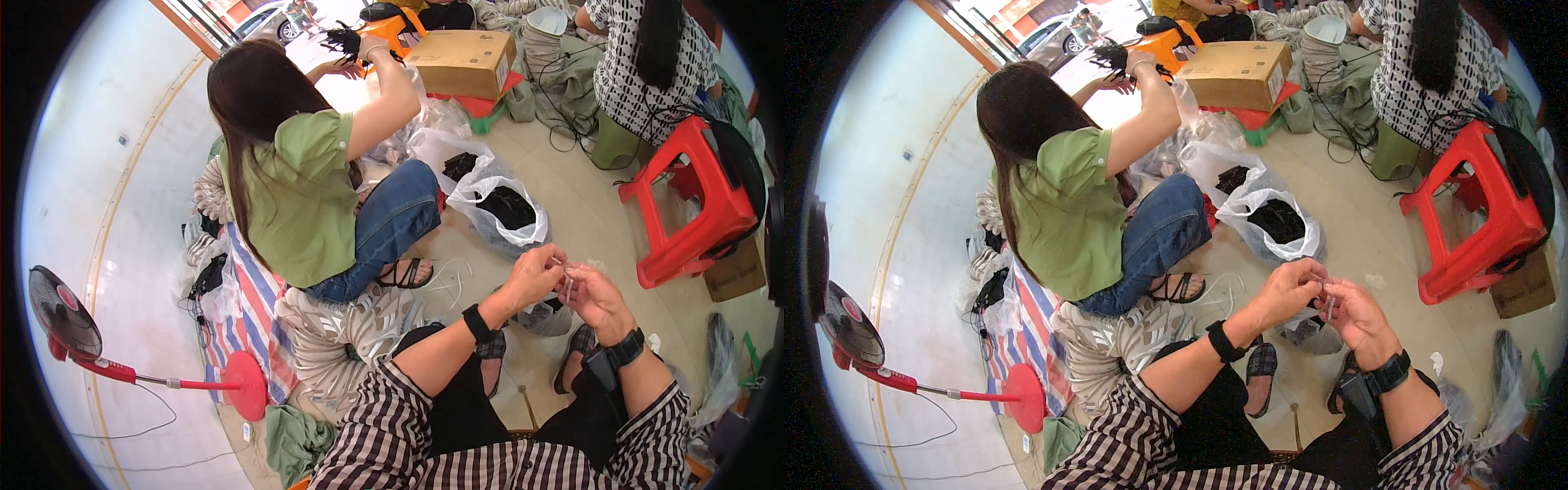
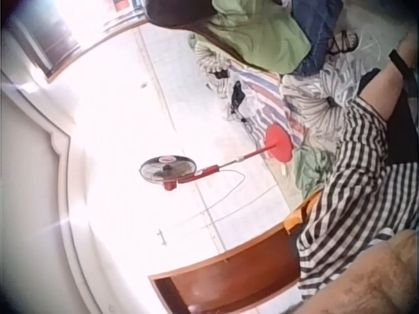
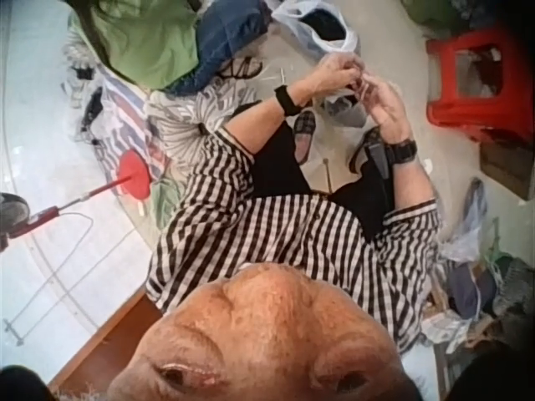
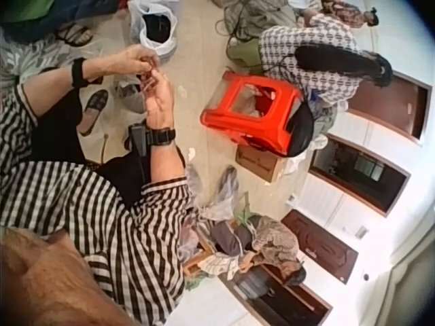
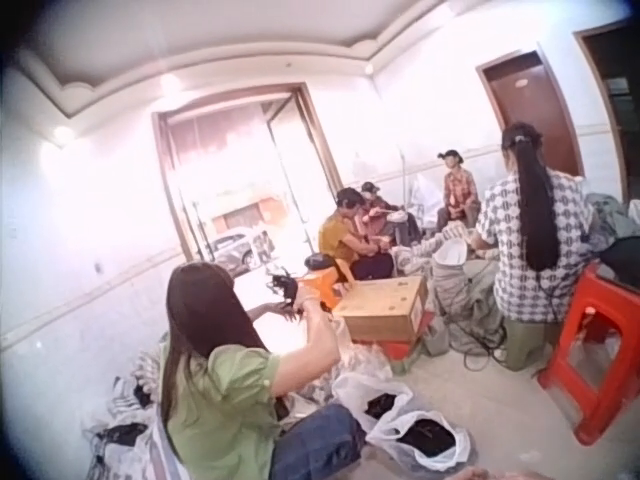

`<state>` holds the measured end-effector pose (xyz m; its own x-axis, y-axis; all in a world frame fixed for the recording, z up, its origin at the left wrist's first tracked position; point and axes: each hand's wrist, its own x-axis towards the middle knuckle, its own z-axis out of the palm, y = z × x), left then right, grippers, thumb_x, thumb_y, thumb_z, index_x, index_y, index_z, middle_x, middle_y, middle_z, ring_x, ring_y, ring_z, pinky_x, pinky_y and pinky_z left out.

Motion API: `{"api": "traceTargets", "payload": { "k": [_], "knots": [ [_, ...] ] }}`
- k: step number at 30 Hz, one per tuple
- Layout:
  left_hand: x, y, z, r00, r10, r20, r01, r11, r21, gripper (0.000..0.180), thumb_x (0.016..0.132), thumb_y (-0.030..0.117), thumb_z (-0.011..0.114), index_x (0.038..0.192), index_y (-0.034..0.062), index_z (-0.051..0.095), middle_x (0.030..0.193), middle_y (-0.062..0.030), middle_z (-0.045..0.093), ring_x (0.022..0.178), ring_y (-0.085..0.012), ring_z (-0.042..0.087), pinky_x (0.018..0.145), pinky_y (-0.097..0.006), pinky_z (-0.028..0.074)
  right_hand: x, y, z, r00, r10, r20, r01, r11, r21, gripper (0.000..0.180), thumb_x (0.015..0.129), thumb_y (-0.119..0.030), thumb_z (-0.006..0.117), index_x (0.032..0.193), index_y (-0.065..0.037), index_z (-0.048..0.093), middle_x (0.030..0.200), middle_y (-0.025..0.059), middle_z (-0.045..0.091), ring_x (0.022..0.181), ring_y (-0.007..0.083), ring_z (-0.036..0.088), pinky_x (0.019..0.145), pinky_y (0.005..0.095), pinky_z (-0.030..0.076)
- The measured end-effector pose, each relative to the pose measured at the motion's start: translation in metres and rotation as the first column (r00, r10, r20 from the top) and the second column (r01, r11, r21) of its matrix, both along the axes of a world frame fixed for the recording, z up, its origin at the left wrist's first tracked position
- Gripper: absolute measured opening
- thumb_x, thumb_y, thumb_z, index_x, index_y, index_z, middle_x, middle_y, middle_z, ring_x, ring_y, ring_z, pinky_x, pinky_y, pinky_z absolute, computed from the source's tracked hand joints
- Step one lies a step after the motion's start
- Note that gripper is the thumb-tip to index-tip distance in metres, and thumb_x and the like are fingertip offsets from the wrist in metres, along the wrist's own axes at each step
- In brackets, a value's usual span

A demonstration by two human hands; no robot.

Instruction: Sorting and packing black shoe straps into plastic bags.

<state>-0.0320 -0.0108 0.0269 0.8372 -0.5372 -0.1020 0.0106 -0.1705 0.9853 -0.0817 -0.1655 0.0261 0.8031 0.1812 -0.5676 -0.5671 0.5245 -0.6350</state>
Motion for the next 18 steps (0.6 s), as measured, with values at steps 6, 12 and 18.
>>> {"api": "traceTargets", "payload": {
  "k": [6, 12, 18],
  "knots": [
    [-0.001, -0.001, -0.004, 1.000, -0.017, 0.016, 0.017, 1.000, 0.020, 0.023, 0.076, 0.003, 0.048, 0.097, -0.0062, 0.053, 0.080, -0.0105, 0.061, 0.071, -0.0144, 0.059, 0.066, -0.027, 0.048, 0.000, 0.002, -0.003, 0.999, -0.022, -0.035, 0.021, 0.999, -0.024, 0.016, 0.080, -0.015, 0.056, 0.095, -0.009, 0.056, 0.085, 0.0008, 0.058, 0.077, 0.0141, 0.055, 0.070, 0.0282, 0.043],
    [0.003, -0.002, -0.009, 0.999, -0.033, 0.037, 0.032, 0.999, 0.020, 0.022, 0.076, 0.002, 0.048, 0.096, -0.0058, 0.053, 0.079, -0.0114, 0.062, 0.071, -0.0155, 0.060, 0.065, -0.028, 0.049, 0.003, 0.000, -0.005, 1.000, 0.014, 0.017, -0.014, 1.000, -0.010, 0.017, 0.080, -0.017, 0.057, 0.096, -0.010, 0.057, 0.086, -0.0001, 0.058, 0.079, 0.0131, 0.055, 0.071, 0.0281, 0.042],
    [0.002, 0.000, -0.003, 0.997, -0.032, 0.063, 0.029, 0.998, 0.054, 0.022, 0.075, 0.002, 0.048, 0.096, -0.0058, 0.053, 0.079, -0.0131, 0.063, 0.071, -0.0161, 0.062, 0.065, -0.029, 0.050, 0.003, 0.000, -0.008, 1.000, 0.002, -0.010, -0.002, 1.000, -0.015, 0.019, 0.080, -0.017, 0.056, 0.098, -0.010, 0.057, 0.087, -0.0004, 0.058, 0.080, 0.0129, 0.055, 0.074, 0.0281, 0.042]
  ]
}}
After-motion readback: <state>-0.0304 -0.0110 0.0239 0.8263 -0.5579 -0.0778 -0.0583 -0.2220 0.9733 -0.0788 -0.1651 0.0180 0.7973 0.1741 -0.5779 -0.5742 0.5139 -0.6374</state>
